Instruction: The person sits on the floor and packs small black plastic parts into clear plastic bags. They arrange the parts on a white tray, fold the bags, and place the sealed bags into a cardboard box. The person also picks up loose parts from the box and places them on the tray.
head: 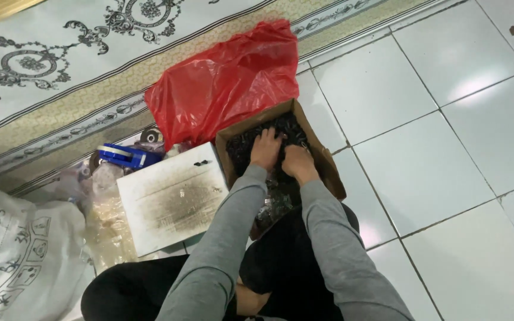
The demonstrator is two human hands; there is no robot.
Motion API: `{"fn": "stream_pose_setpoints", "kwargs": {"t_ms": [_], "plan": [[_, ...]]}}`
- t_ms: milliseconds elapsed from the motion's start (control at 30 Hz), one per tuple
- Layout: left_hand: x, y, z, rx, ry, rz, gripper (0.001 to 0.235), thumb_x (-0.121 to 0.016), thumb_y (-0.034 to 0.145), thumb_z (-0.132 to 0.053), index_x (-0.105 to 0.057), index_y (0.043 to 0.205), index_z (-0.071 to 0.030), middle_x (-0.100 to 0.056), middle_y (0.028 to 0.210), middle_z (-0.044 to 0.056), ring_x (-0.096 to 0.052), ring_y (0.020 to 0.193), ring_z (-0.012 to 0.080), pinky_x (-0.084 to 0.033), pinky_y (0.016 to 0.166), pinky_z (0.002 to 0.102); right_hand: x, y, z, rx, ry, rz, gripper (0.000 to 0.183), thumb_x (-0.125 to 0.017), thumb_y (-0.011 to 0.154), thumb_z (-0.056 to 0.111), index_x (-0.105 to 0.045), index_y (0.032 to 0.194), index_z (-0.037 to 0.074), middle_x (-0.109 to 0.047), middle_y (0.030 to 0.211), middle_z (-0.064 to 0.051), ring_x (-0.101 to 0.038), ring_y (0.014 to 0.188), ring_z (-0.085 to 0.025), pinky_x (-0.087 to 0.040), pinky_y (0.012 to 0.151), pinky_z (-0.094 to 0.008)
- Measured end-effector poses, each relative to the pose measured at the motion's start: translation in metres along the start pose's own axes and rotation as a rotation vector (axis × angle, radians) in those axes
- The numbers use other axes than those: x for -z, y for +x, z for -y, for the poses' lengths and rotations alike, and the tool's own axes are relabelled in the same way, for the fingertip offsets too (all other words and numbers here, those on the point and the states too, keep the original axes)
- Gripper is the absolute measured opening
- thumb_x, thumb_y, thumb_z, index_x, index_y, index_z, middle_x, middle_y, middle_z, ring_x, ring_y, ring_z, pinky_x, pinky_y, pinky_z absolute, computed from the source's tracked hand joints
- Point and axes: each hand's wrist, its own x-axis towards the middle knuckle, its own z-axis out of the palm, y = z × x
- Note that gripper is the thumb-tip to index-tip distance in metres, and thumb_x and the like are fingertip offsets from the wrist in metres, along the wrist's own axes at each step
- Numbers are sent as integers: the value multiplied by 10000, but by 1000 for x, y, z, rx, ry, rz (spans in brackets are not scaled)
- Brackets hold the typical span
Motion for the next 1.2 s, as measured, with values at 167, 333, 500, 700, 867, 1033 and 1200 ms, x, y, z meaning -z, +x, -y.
{"fn": "stream_pose_setpoints", "kwargs": {"t_ms": [167,333,500,700,867,1033,1200], "plan": [[52,-9,-12,-6,7,-133,211,-638,918,-107,-715,1112,-139,-593,1044,92,-617,964,254,-549,728,352,0,8,-2,-38,42,1,453,-577,923,131,-642,1328,-59,-662,1276,-319,-655,1161,-468,-581,907,-584],[-15,-25,-9,38,-75,-127,74,-680,843,-70,-711,886,-122,-628,914,60,-659,834,240,-535,656,352,1,6,-1,-21,84,0,474,-561,917,122,-627,1329,-103,-661,1261,-338,-663,1131,-487,-581,890,-602],[13,-34,-19,140,-25,-146,257,-643,872,-137,-638,1128,-108,-647,980,78,-686,875,235,-571,671,337,-8,6,-6,-32,42,-18,416,-554,912,84,-671,1266,-99,-687,1199,-339,-679,1091,-488,-591,858,-600],[-21,-14,-4,51,-184,-85,291,-647,865,-58,-714,1148,-53,-635,1089,140,-681,929,317,-593,696,389,-9,10,-8,-28,-5,-9,423,-499,930,41,-627,1303,-112,-676,1228,-330,-668,1135,-474,-575,915,-579],[-29,-13,-4,28,-193,-70,305,-628,895,-22,-702,1191,-41,-632,1120,152,-670,990,308,-578,776,360,-7,10,-6,-26,-20,18,433,-506,925,40,-633,1316,-94,-671,1243,-335,-665,1140,-478,-580,907,-586],[-9,-15,-9,43,-314,-11,382,-581,926,14,-646,1301,-17,-618,1190,178,-610,1102,352,-527,901,419,0,6,-2,-8,-58,26,432,-500,926,19,-632,1322,-93,-672,1245,-330,-668,1144,-462,-583,910,-577],[17,-27,-9,122,-438,104,459,-627,877,45,-642,1329,-33,-681,1196,199,-622,1180,373,-468,1065,444,0,8,-1,-40,73,-31,414,-490,936,11,-636,1305,-107,-692,1181,-329,-687,1084,-458,-597,859,-573]]}}
